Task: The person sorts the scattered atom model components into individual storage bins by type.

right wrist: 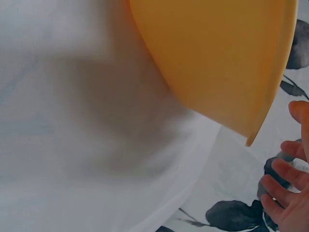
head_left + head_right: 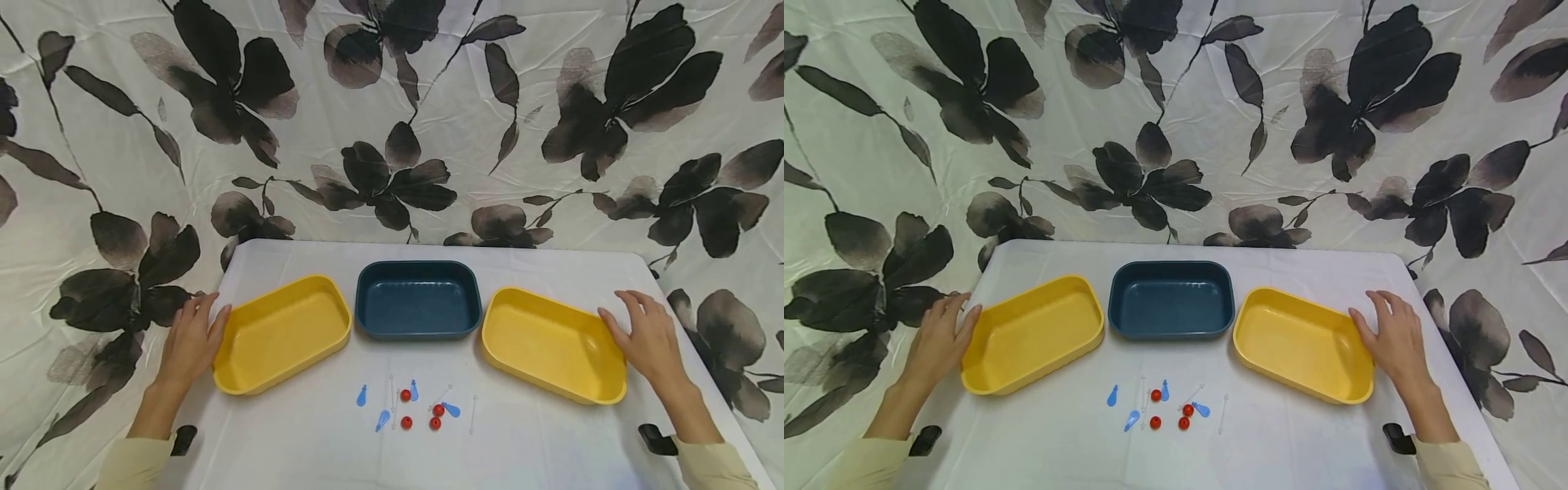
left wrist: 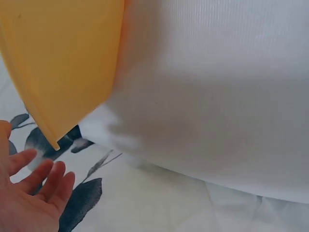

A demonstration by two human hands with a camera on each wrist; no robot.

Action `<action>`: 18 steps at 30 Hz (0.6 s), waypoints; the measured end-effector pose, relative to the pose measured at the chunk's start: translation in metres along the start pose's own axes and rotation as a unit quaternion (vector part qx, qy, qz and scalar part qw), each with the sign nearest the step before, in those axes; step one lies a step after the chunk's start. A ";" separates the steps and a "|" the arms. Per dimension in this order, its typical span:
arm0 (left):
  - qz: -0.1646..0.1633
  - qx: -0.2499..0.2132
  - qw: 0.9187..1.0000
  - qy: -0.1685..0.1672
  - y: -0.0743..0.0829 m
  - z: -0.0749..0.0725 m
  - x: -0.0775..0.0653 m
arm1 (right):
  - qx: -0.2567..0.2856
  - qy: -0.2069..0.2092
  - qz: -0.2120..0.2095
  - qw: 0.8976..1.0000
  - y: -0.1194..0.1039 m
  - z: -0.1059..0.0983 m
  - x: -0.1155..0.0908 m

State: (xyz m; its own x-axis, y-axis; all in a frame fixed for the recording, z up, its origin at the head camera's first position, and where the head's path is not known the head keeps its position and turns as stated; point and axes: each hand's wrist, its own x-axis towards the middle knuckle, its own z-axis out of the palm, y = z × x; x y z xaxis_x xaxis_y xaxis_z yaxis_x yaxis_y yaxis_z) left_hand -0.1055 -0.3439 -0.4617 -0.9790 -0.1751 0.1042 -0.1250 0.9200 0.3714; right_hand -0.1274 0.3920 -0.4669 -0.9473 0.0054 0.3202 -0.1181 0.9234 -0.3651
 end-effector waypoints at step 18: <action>-0.032 -0.063 0.998 0.002 -0.007 0.003 -0.016 | 0.019 0.004 -0.014 1.000 -0.020 0.002 -0.010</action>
State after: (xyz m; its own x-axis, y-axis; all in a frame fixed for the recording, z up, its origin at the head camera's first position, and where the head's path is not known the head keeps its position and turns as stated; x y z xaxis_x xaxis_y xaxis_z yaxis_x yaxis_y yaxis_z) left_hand -0.0895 -0.3460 -0.4689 -0.9690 -0.2337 0.0799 -0.1659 0.8557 0.4901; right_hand -0.1165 0.3723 -0.4649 -0.9410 -0.0175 0.3380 -0.1567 0.9076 -0.3894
